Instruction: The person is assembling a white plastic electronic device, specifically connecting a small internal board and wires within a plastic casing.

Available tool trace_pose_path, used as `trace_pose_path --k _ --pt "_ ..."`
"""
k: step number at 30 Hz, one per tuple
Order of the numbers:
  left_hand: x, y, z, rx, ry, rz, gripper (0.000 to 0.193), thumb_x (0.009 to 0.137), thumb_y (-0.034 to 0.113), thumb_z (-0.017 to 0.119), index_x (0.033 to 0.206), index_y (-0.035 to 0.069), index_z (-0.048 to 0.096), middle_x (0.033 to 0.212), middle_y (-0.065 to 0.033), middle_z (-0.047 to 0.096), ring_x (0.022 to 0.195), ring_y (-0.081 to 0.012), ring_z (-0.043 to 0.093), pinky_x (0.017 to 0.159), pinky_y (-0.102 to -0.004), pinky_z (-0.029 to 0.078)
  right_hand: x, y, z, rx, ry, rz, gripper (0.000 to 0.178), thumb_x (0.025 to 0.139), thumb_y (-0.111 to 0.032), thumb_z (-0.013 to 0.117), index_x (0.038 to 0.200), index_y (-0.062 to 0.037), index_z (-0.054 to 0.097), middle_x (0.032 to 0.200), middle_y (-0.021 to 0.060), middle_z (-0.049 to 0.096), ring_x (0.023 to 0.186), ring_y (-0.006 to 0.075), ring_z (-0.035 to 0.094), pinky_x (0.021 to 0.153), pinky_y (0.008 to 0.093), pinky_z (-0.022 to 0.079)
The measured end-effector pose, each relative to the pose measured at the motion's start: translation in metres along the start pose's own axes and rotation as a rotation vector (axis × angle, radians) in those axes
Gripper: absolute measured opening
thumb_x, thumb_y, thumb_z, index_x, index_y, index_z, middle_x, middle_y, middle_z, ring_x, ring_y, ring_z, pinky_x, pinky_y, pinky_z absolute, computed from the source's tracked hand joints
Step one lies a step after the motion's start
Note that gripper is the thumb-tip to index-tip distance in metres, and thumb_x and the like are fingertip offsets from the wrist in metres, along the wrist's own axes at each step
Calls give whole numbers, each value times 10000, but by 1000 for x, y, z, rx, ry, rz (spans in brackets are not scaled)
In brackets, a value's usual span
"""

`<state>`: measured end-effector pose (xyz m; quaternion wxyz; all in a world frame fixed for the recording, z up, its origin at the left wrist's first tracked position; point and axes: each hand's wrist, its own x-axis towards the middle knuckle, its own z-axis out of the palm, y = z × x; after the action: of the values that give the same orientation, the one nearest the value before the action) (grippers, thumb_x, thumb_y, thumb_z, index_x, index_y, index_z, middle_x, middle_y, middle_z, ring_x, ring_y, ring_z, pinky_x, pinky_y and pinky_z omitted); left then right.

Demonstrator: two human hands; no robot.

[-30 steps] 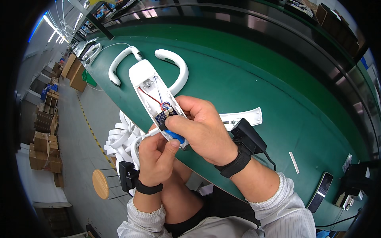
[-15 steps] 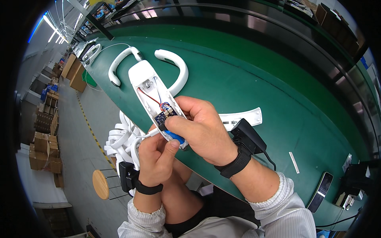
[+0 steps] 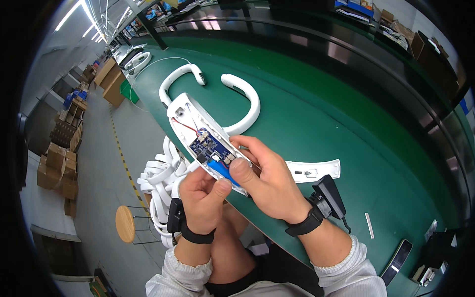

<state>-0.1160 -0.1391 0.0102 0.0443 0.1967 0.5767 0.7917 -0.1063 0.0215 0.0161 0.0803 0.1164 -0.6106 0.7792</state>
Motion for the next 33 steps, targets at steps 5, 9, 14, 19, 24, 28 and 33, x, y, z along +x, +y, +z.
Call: trace_pose_path --k 5,9,14,19,24,28,33 --pt "0 2 -2 75 19 0 334 916 53 730 1205 -92 646 1113 -113 712 1046 -154 629 939 -290 479 0 2 -2 -22 6 66 634 1043 -520 496 1255 70 590 942 50 661 877 81 593 774 252 496" --pt "1 1 1 15 57 -21 342 909 64 741 1200 -92 652 1150 -129 703 1048 -166 627 950 -311 483 -4 4 -7 -24 20 132 611 1052 -533 460 1042 46 653 792 4 630 717 70 544 618 251 444" --pt "4 0 13 -314 67 73 560 882 136 770 1340 -95 543 1324 -211 607 1233 -306 594 1091 -438 444 -3 10 -16 -211 102 9 624 1051 -535 462 797 10 628 628 7 562 587 90 487 519 287 388" --pt "0 -5 21 -530 82 56 704 917 332 706 1425 -80 447 1406 -271 528 1346 -412 493 1184 -554 311 0 -1 -19 -359 82 -89 603 1038 -514 508 759 9 619 573 52 522 525 130 484 497 301 382" --pt "-7 -7 23 -619 132 9 632 959 304 645 1416 -83 441 1382 -277 554 1304 -407 536 1153 -551 367 0 -7 -19 -412 50 -129 567 1024 -491 548 781 10 648 580 61 542 531 143 515 505 298 395" --pt "-9 -6 21 -623 193 -1 554 965 260 635 1378 -78 485 1311 -284 605 1228 -399 602 1104 -539 439 -3 -8 -17 -423 16 -105 537 1010 -478 580 786 5 653 590 73 550 526 161 527 505 302 402" --pt "-11 -10 12 -562 170 4 524 968 309 590 1339 -57 543 1305 -261 628 1244 -406 597 1129 -538 427 -2 -4 -14 -449 11 -158 519 1008 -463 585 779 -1 640 592 79 551 516 189 537 499 318 404"
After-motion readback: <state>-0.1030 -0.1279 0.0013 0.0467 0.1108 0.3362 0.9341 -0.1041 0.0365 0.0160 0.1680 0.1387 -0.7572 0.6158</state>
